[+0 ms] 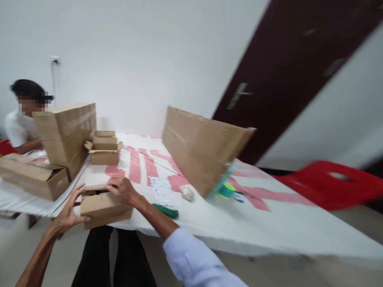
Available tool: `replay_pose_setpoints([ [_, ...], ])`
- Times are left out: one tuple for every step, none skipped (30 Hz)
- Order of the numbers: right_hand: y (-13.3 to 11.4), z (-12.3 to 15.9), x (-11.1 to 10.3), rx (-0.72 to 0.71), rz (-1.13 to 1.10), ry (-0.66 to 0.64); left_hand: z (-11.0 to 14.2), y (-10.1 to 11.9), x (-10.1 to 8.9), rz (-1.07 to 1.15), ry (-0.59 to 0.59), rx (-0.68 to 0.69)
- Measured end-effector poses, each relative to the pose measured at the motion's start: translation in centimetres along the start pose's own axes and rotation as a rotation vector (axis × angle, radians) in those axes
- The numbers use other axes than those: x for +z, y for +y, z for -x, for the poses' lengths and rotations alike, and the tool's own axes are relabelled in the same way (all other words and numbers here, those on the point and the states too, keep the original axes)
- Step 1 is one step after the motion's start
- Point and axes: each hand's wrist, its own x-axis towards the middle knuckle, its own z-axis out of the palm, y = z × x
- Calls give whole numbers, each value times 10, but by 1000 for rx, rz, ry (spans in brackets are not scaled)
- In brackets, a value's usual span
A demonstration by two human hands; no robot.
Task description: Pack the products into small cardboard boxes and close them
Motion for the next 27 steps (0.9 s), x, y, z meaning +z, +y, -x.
replay_pose_setpoints([
  [0,-7,2,82,-50,11,-2,-1,-2,-33,12,25],
  [3,-16,3,188,-125,33,-4,-5,-4,-63,18,50],
  [10,-27,2,297,-200,107,-9,-11,-6,-91,19,75],
  [19,-39,-2,346,-193,173,-14,-18,-8,-124,20,94],
  [30,-49,-10,379,-170,242,-20,-25,-9,-152,37,114],
  [42,-55,-21,410,-141,318,-26,-33,-10,-164,49,140],
  [53,-56,-35,435,-96,383,-30,-39,-10,-168,61,159],
  [64,-52,-50,463,-47,443,-32,-44,-10,-171,69,172],
  [73,-42,-66,495,9,492,-33,-48,-10,-171,71,179],
  [82,-27,-82,529,71,528,-32,-50,-9,-170,75,183],
  [90,-7,-100,566,140,552,-31,-51,-8,-171,75,181],
  [98,15,-118,605,215,567,-29,-52,-8,-171,81,178],
  [105,39,-137,646,292,575,-28,-53,-7,-169,89,174],
  [112,63,-156,687,367,572,-27,-54,-6,-167,93,168],
  [119,86,-173,725,438,560,-26,-55,-6,-165,96,162],
  [125,108,-189,757,503,542,-25,-56,-6,-163,96,156],
  [131,128,-202,781,561,517,-24,-58,-6,-160,94,151],
  [136,145,-213,799,613,489,-23,-59,-6,-157,95,148],
  [142,159,-220,809,657,457,-23,-60,-6,-156,96,144],
  [147,172,-225,816,696,425,-22,-61,-6,-158,102,141],
  [153,182,-226,817,729,392,-22,-61,-6,-162,107,138],
  [158,190,-226,815,759,361,-22,-60,-6,-165,110,135],
  [163,198,-223,810,787,332,-23,-59,-7,-167,112,133],
  [167,204,-220,802,813,307,-23,-57,-7,-165,112,131],
  [171,209,-216,794,841,288,-24,-54,-8,-161,110,126],
  [174,214,-212,785,869,275,-24,-52,-8,-156,108,120],
  [176,218,-209,774,901,270,-25,-50,-8,-150,108,112],
])
